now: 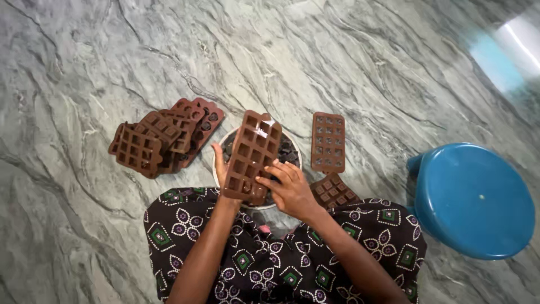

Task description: The person sits on the floor and repeatedly picks up brown plastic molds, presses them to release small dark chocolate pieces into a metal bowl, and sets the empty molds aside. The process continues with multiple molds until the bowl is filled with chocolate pieces.

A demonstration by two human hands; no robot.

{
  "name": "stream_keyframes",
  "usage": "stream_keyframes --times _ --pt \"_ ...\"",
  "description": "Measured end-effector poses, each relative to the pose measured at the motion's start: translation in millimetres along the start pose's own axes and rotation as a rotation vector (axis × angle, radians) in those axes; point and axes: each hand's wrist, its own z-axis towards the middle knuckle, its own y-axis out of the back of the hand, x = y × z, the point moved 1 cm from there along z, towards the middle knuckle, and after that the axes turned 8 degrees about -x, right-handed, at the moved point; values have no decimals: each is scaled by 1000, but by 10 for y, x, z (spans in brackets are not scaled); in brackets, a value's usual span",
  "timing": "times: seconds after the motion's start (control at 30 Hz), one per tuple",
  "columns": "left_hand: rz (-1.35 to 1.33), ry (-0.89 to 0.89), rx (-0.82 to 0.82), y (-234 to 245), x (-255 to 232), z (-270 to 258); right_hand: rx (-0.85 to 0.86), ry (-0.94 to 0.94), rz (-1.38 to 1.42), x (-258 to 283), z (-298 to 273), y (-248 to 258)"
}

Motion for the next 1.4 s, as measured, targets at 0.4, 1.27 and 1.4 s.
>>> stream_keyframes --times 0.4,1.27,1.4 --pt "150 -73 -291 195 -39 8 81 -104 -75 -52 -6 -170" --pt "281 -60 -255 62 191 9 28 -58 -98 79 72 -14" --pt "567 -77 -288 37 254 -71 58 -21 -114 86 123 -16"
